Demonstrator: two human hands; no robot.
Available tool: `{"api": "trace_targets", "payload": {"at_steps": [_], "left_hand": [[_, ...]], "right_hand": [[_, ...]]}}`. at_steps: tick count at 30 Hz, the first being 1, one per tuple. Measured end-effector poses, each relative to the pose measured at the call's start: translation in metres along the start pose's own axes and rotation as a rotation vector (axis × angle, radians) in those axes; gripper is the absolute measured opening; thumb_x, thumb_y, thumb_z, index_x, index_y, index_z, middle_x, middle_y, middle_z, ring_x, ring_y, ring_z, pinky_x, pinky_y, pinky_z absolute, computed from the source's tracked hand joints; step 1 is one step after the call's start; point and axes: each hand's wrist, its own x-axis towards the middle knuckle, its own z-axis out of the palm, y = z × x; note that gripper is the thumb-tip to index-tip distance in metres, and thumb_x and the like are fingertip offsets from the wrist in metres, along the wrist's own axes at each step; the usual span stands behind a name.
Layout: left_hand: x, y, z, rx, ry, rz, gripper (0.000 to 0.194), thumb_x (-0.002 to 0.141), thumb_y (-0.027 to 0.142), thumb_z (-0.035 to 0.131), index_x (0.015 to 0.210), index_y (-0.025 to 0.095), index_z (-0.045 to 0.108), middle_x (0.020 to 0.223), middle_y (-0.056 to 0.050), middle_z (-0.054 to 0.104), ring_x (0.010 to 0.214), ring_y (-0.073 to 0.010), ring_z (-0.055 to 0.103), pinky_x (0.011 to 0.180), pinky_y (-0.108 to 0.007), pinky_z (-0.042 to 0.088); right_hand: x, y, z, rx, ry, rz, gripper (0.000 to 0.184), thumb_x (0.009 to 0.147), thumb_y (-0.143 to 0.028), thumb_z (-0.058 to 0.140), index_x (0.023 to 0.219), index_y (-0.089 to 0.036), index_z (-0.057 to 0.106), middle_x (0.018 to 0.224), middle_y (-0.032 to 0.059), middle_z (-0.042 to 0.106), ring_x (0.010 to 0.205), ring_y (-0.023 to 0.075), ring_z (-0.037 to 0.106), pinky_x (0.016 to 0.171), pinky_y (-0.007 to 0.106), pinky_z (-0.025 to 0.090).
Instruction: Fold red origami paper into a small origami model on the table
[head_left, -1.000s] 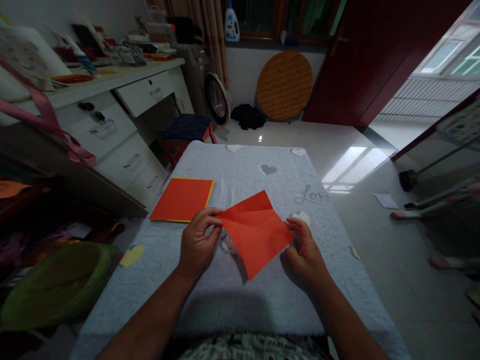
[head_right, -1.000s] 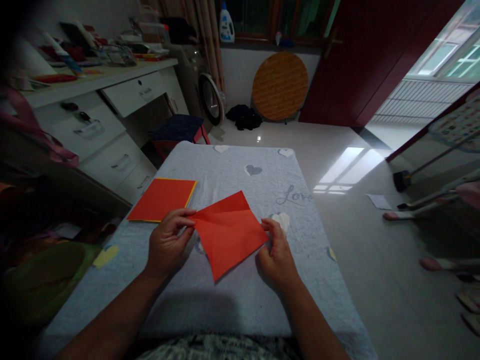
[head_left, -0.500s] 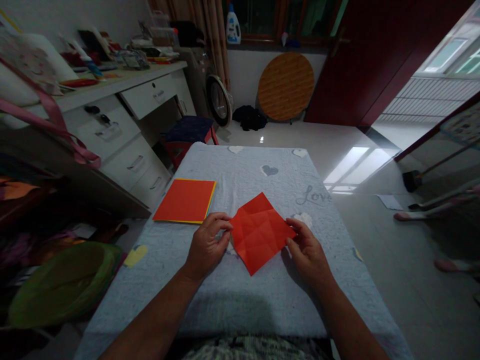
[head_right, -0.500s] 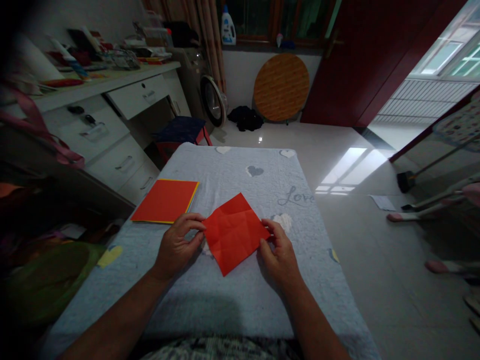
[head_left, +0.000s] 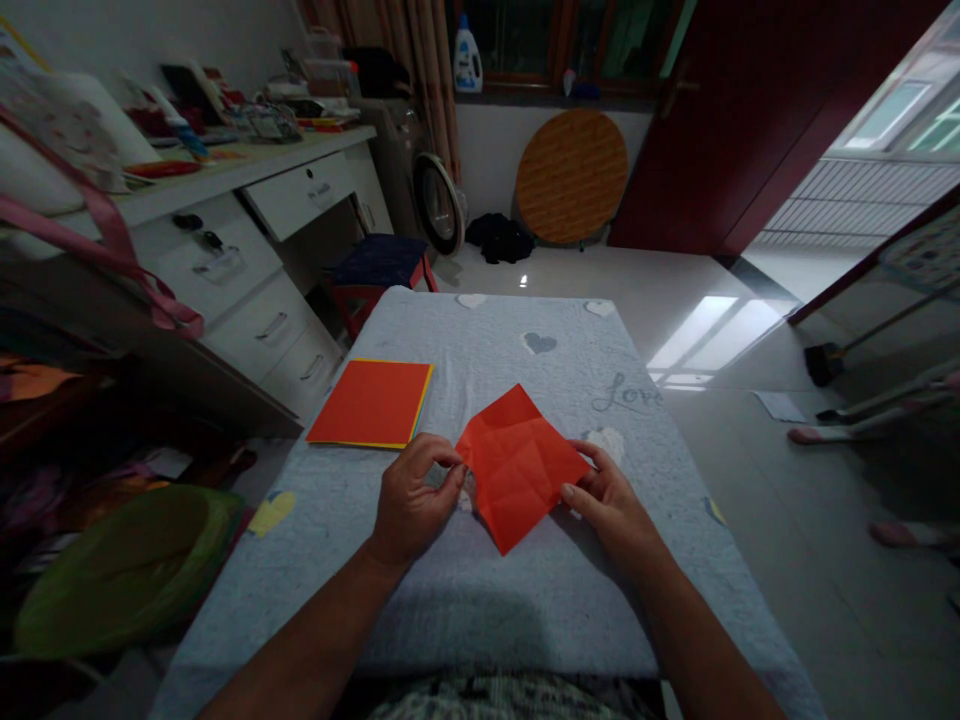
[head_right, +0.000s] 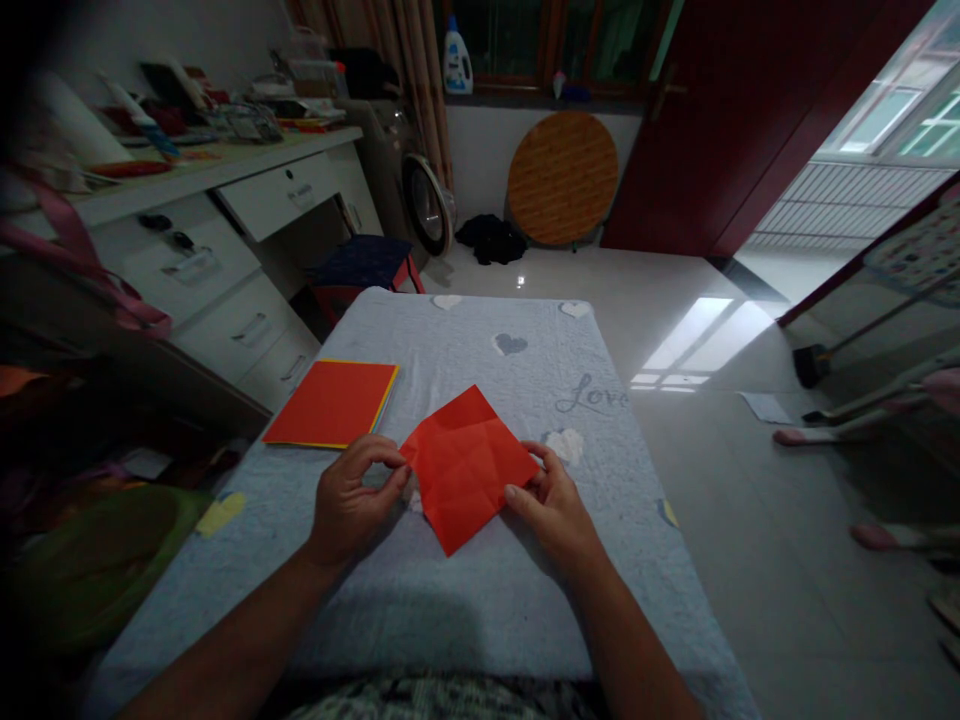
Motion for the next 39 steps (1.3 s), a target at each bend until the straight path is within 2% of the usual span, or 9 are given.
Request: {"api": "trace_targets", "payload": {"at_steps": [6, 8, 12, 17, 22, 27, 30, 34, 39], "left_hand": [[-0.004, 0.005, 0.003, -0.011, -0.019, 0.018, 0.012, 0.084, 0.009, 0.058, 0.081, 0.021, 0.057, 0.075, 0.002, 0.060, 0.069, -0.0124, 0.059, 0.068, -0.024, 0.049], [-0.007, 0.004, 0.006, -0.042, -0.019, -0.019, 0.017, 0.083, 0.010, 0.059, 0.096, 0.021, 0.058, 0.077, 0.003, 0.061, 0.069, -0.0117, 0.060, 0.070, -0.024, 0.050], [-0.011, -0.003, 0.011, -0.146, -0.045, -0.139, 0.051, 0.082, 0.012, 0.062, 0.130, 0.023, 0.047, 0.090, 0.001, 0.062, 0.077, -0.0118, 0.063, 0.077, -0.025, 0.053], [-0.011, -0.006, 0.010, -0.310, -0.197, -0.202, 0.066, 0.089, 0.018, 0.058, 0.147, 0.029, 0.029, 0.107, -0.003, 0.062, 0.089, -0.0136, 0.063, 0.080, -0.026, 0.053], [-0.007, -0.007, 0.005, -0.347, -0.305, -0.124, 0.052, 0.092, 0.015, 0.051, 0.142, 0.027, 0.043, 0.121, -0.009, 0.060, 0.107, -0.0183, 0.062, 0.093, -0.032, 0.050], [-0.003, -0.010, 0.002, -0.281, -0.372, -0.079, 0.036, 0.082, 0.004, 0.050, 0.109, 0.021, 0.067, 0.109, -0.006, 0.067, 0.104, -0.0186, 0.064, 0.094, -0.032, 0.050], [-0.002, -0.010, 0.002, -0.251, -0.344, -0.099, 0.032, 0.080, 0.005, 0.053, 0.102, 0.019, 0.071, 0.102, -0.005, 0.072, 0.097, -0.0179, 0.067, 0.089, -0.030, 0.053], [0.000, -0.006, 0.002, -0.217, -0.255, -0.103, 0.032, 0.080, 0.007, 0.055, 0.105, 0.018, 0.073, 0.102, -0.006, 0.075, 0.095, -0.0181, 0.070, 0.088, -0.029, 0.056], [0.001, -0.001, 0.001, -0.194, -0.155, -0.112, 0.032, 0.082, 0.009, 0.056, 0.106, 0.018, 0.074, 0.103, -0.006, 0.076, 0.094, -0.0180, 0.071, 0.087, -0.027, 0.057]], "right_hand": [[0.002, 0.005, 0.003, -0.112, -0.004, -0.087, 0.045, 0.078, -0.033, 0.073, 0.113, -0.027, 0.045, 0.093, 0.0007, 0.070, 0.084, 0.0200, 0.070, 0.074, 0.034, 0.057], [0.002, 0.002, 0.003, -0.101, 0.047, -0.105, 0.045, 0.078, -0.032, 0.072, 0.112, -0.028, 0.043, 0.087, -0.0013, 0.069, 0.078, 0.0187, 0.069, 0.070, 0.032, 0.057], [0.001, -0.005, 0.004, -0.071, 0.092, -0.146, 0.045, 0.077, -0.030, 0.072, 0.111, -0.029, 0.042, 0.068, -0.0081, 0.060, 0.057, 0.0139, 0.061, 0.061, 0.029, 0.055], [-0.001, -0.007, 0.005, -0.017, 0.044, -0.127, 0.054, 0.077, -0.030, 0.073, 0.118, -0.030, 0.038, 0.080, -0.0042, 0.067, 0.060, 0.0134, 0.063, 0.057, 0.025, 0.052], [-0.002, -0.003, 0.002, -0.085, 0.020, -0.103, 0.062, 0.079, -0.026, 0.073, 0.129, -0.029, 0.036, 0.075, -0.0053, 0.066, 0.061, 0.0136, 0.063, 0.062, 0.026, 0.053], [-0.002, -0.006, 0.002, -0.025, 0.076, -0.129, 0.082, 0.078, -0.027, 0.075, 0.142, -0.030, 0.024, 0.084, -0.0027, 0.071, 0.068, 0.0152, 0.067, 0.065, 0.028, 0.054], [-0.003, -0.009, 0.002, 0.039, 0.112, -0.138, 0.090, 0.076, -0.029, 0.077, 0.145, -0.031, 0.019, 0.090, -0.0011, 0.073, 0.077, 0.0173, 0.070, 0.075, 0.033, 0.055], [-0.002, -0.006, 0.001, 0.097, 0.066, -0.092, 0.082, 0.074, -0.031, 0.080, 0.138, -0.031, 0.030, 0.099, 0.0018, 0.074, 0.089, 0.0193, 0.071, 0.083, 0.036, 0.054], [0.000, 0.001, 0.002, 0.130, -0.040, -0.060, 0.089, 0.072, -0.030, 0.083, 0.139, -0.034, 0.024, 0.103, 0.0029, 0.074, 0.088, 0.0202, 0.072, 0.078, 0.034, 0.054]]}}
